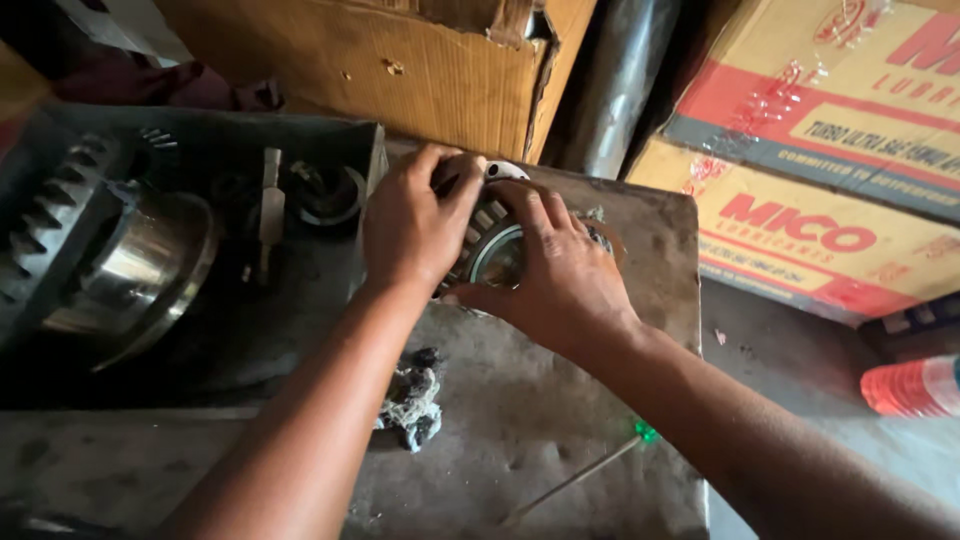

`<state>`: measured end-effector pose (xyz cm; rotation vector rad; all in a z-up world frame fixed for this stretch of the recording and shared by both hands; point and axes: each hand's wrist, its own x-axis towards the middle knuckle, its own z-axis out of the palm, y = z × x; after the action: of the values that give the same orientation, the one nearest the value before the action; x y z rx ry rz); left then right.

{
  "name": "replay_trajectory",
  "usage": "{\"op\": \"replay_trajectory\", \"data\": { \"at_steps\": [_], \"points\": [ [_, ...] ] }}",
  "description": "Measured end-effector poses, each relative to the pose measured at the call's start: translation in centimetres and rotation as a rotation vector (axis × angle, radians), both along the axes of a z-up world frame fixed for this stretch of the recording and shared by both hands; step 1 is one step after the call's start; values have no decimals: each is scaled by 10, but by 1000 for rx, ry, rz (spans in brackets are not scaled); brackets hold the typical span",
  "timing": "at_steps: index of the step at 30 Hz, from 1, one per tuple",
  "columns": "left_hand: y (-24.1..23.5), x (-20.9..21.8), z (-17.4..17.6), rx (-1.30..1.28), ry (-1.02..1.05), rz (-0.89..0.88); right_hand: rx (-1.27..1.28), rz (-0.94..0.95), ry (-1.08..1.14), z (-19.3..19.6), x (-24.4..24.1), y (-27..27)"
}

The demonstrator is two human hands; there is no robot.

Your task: The person cleans and reassembles mechanical components including a bearing and gear assembly by hand using a screwdriver and a cloth on a metal workbench.

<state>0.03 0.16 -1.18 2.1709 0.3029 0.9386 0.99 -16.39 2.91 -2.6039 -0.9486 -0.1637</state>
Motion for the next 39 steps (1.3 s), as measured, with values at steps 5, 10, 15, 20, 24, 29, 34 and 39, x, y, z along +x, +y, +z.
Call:
{"op": "replay_trajectory", "data": {
  "at_steps": [5,10,15,20,24,29,34,39],
  "points": [
    [4,-12,-12,57,92,-19,-2,49,-28,-14,-7,-1],
    [-6,-18,-17,188,77,19,34,-28,-21,-27,-31,-13],
    [-7,-19,-5,128,311,11,5,30,-88,-13,-36,-17],
    [6,-11,-9,155,201,32,-53,47,49,0,-20,-8],
    [-11,3,3,176,412,38,-13,-42,121,11,-22,-8],
    [11,-3,-1,100,249,-20,-162,-97,194,24,-27,5],
    [25,-12,-7,82,355,28,-41,59,60,15,-25,12],
    [-1,-15,-7,147,207,-12,-12,-4,70,-1,-31,-6]
  ]
}}
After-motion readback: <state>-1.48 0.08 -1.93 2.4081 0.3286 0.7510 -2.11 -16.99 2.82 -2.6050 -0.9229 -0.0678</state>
